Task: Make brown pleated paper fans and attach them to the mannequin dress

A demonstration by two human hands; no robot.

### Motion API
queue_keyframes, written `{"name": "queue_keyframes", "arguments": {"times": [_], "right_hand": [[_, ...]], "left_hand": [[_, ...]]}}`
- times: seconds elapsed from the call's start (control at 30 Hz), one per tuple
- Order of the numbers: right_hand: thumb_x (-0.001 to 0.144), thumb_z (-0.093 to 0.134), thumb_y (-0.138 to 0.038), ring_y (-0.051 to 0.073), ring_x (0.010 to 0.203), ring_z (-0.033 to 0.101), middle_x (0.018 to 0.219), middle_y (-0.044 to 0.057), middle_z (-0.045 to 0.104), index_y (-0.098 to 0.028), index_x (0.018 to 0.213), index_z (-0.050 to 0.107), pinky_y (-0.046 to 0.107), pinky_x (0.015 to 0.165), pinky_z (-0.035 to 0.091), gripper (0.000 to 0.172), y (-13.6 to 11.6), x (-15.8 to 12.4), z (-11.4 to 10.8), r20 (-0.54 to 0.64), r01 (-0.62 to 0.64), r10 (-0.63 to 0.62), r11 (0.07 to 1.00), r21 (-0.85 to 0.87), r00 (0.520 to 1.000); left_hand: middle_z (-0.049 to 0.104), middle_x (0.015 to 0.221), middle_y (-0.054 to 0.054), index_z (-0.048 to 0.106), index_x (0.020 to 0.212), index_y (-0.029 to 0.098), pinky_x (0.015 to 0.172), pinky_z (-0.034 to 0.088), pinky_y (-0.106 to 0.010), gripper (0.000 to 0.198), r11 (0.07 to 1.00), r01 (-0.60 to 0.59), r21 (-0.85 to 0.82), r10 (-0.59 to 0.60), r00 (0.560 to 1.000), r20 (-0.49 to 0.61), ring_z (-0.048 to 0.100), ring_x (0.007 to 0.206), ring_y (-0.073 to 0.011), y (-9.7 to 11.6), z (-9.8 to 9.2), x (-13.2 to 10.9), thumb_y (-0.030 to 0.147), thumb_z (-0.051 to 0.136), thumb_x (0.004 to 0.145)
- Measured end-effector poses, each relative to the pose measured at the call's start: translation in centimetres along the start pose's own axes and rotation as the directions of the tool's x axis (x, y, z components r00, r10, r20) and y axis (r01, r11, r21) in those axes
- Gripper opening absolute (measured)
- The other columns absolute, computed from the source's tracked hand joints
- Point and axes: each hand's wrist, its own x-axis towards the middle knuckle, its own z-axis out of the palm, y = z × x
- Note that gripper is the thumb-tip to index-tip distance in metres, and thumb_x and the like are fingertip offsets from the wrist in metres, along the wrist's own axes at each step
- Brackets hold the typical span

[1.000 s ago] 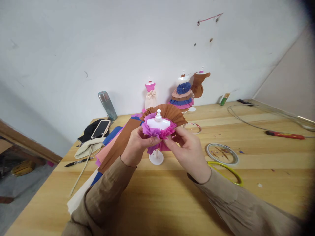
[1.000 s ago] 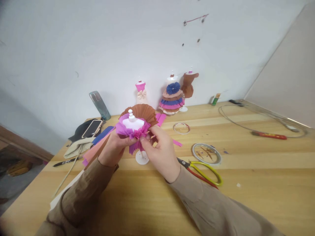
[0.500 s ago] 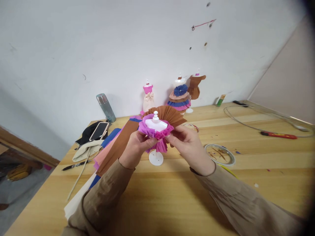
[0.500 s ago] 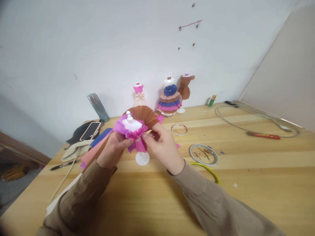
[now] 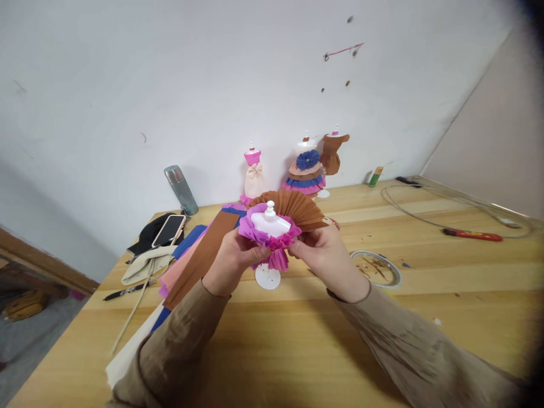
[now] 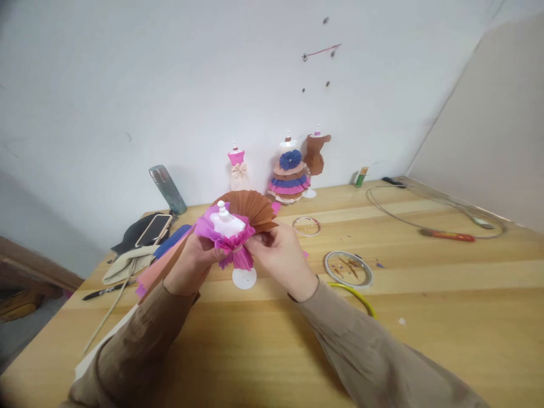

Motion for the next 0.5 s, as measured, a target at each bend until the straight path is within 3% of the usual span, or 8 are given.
{"name": "queue_keyframes", "arguments": {"times": [0.17, 0.3, 0.4, 0.5], "right_hand": [[0.077, 0.065, -0.028, 0.018, 0.066, 0.06, 0.069, 0.004, 0.066, -0.018, 0.07, 0.066, 0.032, 0.063, 0.051, 0.012, 0.8, -0.7, 0.6, -0.118, 0.095, -0.12, 0.975, -0.199, 0.986], [0.08, 0.062, -0.025, 0.019, 0.067, 0.061, 0.07, 0.005, 0.069, -0.02, 0.066, 0.067, 0.034, 0.065, 0.05, 0.016, 1.1, -1.3, 0.9, -0.182, 0.181, -0.282, 0.884, -0.43, 0.942], [0.08, 0.062, -0.024, 0.018, 0.066, 0.06, 0.071, 0.005, 0.068, -0.02, 0.069, 0.067, 0.033, 0.064, 0.05, 0.013, 1.0, -1.3, 1.0, -0.192, 0.185, -0.267, 0.914, -0.361, 0.944], [0.075, 0.065, -0.027, 0.015, 0.056, 0.055, 0.062, 0.002, 0.062, -0.018, 0.069, 0.062, 0.029, 0.051, 0.046, 0.011, 0.6, -0.8, 0.7, -0.134, 0.092, -0.112, 0.985, -0.145, 0.985]], "left_hand": [[0.07, 0.085, -0.007, 0.07, 0.093, 0.015, 0.075, 0.052, -0.037, 0.038, 0.999, 0.006, 0.047, -0.004, 0.999, -0.048, 0.064, 0.078, -0.0215, -0.2, 0.0, -0.1, 0.036, 0.083, 0.065], [0.071, 0.091, -0.008, 0.07, 0.093, 0.015, 0.08, 0.053, -0.038, 0.039, 1.0, -0.013, 0.023, 0.015, 0.998, -0.054, 0.064, 0.086, -0.023, -0.3, 0.1, 0.0, 0.036, 0.084, 0.062], [0.071, 0.09, -0.008, 0.071, 0.091, 0.014, 0.079, 0.052, -0.038, 0.036, 1.0, -0.008, 0.022, 0.009, 0.999, -0.035, 0.065, 0.083, -0.0223, -0.4, 0.0, -0.1, 0.035, 0.083, 0.064], [0.071, 0.089, -0.008, 0.07, 0.092, 0.013, 0.077, 0.052, -0.037, 0.035, 0.999, -0.007, 0.037, 0.008, 1.0, -0.025, 0.066, 0.079, -0.0219, -0.4, -0.2, -0.1, 0.034, 0.082, 0.067]]}}
